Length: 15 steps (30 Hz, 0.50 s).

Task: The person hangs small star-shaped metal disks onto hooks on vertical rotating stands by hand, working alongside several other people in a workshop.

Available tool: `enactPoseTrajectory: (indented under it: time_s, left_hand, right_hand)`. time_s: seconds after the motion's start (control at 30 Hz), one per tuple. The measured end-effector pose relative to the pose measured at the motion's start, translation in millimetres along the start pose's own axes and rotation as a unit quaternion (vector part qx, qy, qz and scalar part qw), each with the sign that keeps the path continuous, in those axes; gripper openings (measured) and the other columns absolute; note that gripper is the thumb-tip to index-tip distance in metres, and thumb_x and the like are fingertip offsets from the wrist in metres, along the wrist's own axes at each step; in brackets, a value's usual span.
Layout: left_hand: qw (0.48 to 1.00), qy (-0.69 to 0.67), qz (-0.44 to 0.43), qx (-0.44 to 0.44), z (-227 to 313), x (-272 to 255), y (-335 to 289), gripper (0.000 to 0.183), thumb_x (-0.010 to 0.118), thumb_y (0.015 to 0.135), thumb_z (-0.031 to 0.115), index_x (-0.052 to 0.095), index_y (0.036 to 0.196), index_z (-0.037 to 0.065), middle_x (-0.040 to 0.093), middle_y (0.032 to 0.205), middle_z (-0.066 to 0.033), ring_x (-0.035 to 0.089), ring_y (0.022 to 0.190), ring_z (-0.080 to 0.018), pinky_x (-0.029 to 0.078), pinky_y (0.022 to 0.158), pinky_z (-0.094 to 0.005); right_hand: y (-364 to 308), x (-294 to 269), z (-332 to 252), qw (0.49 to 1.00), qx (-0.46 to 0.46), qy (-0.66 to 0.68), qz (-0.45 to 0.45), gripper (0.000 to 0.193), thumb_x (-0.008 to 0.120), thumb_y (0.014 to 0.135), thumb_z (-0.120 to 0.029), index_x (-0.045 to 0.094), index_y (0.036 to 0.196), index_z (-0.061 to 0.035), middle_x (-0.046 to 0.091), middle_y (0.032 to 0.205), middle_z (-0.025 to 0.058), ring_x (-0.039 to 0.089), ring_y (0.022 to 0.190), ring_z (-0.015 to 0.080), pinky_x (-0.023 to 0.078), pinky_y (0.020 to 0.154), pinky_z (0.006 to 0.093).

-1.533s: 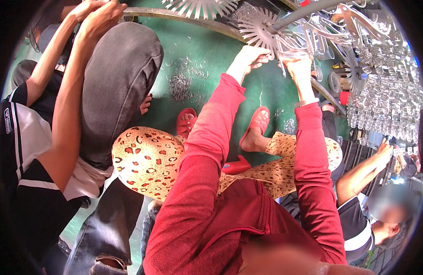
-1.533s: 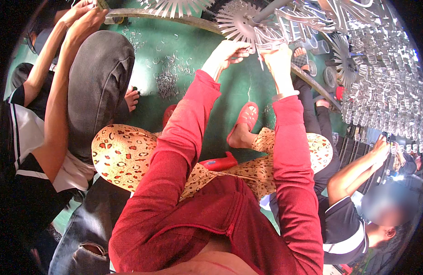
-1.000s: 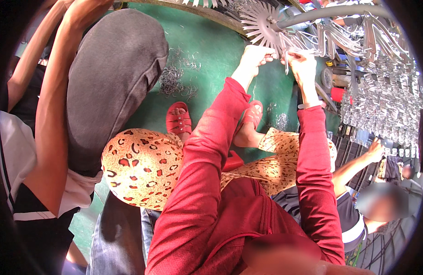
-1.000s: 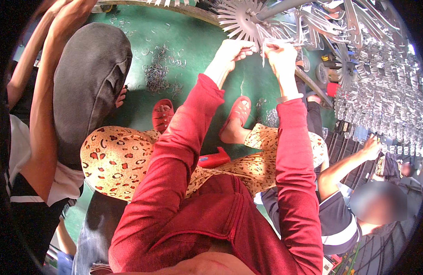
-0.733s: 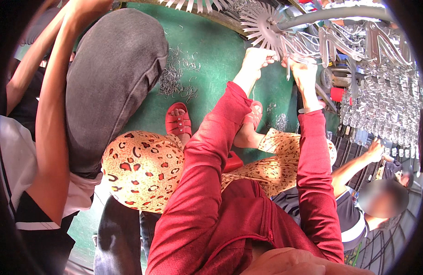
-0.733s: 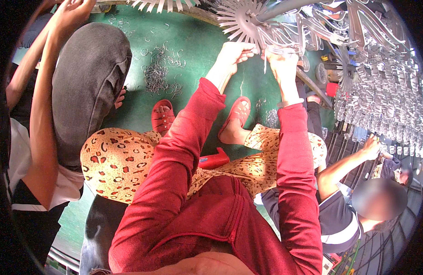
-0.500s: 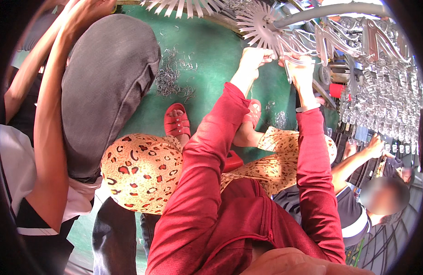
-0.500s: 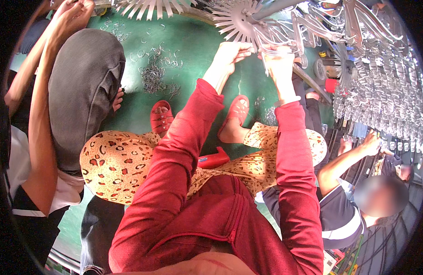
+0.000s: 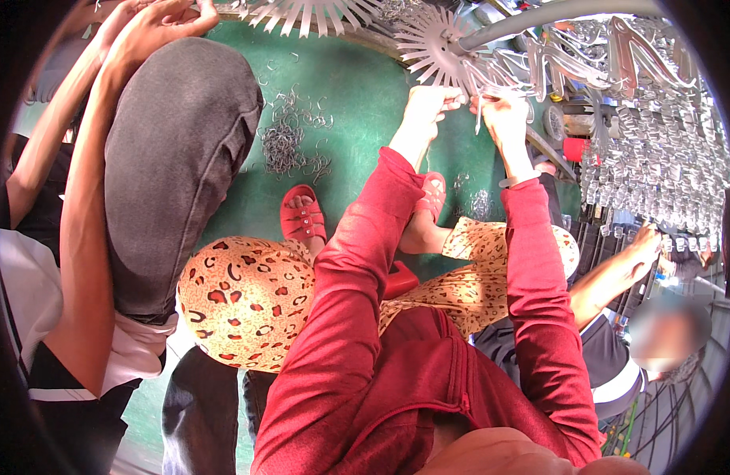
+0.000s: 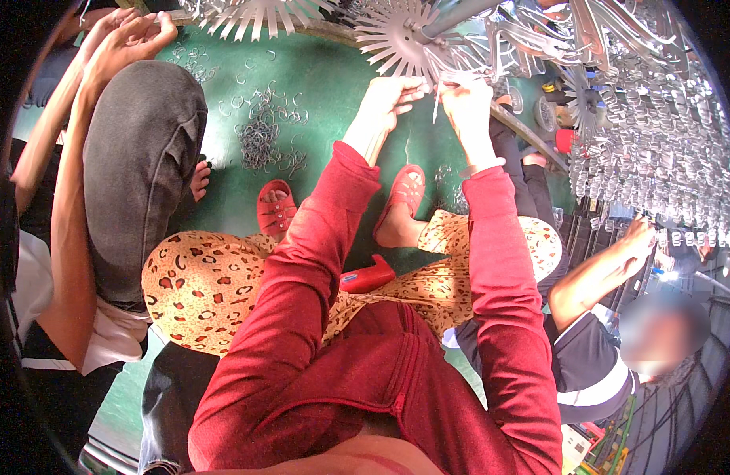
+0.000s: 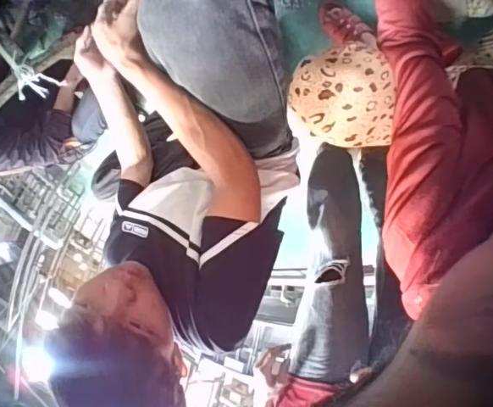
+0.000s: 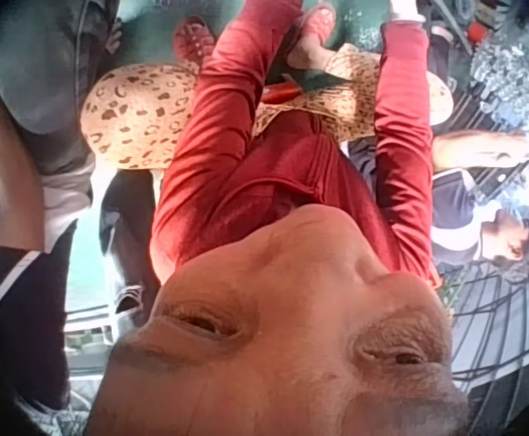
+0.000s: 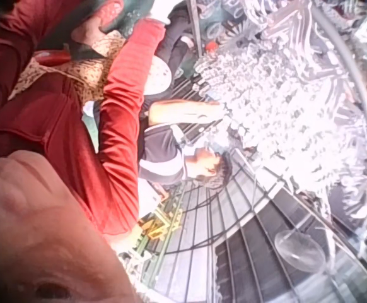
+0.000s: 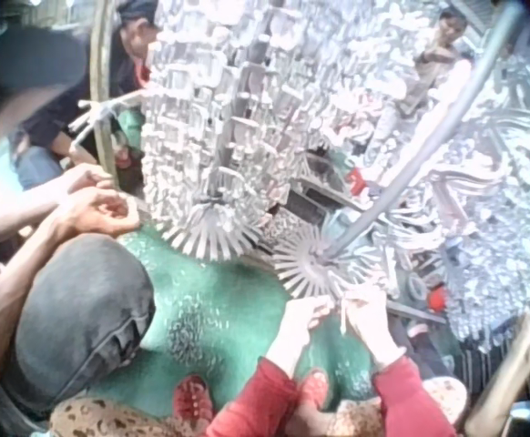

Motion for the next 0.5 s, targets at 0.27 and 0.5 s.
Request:
enactPoseTrajectory:
  time_s: [0.27, 0.5]
  left_hand:
    - [1.000, 0.007, 0.005, 0.001, 4, -1, -2, 0.018, 0.063, 0.077, 0.020, 0.067, 0.090, 0.008, 0.068, 0.083, -0.0018, 0.062, 0.076, -0.0088, 0.039, 0.070, -0.0301]
    - [1.000, 0.025, -0.004, 0.015, 3, -2, 3, 0.017, 0.064, 0.076, 0.022, 0.068, 0.088, 0.011, 0.068, 0.081, -0.0002, 0.061, 0.076, -0.0078, 0.038, 0.069, -0.0300]
  right_hand:
    - [-3, 6, -3, 0.982, 0.099, 0.161, -0.010, 0.020, 0.058, 0.081, -0.020, 0.066, 0.074, -0.0029, 0.065, 0.066, 0.0043, 0.063, 0.059, 0.0125, 0.047, 0.058, 0.0253]
    - [7, 1, -5, 0.998, 0.036, 0.028, -0.041, 0.017, 0.058, 0.077, -0.017, 0.067, 0.074, -0.0022, 0.065, 0.066, 0.0053, 0.063, 0.059, 0.0127, 0.049, 0.057, 0.0257]
Point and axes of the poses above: each hand's wrist, its own y-axis towards the middle knuckle, its own x-axis out of the palm, z = x × y, the point moved 5 cm from there along y, towards the middle knuckle
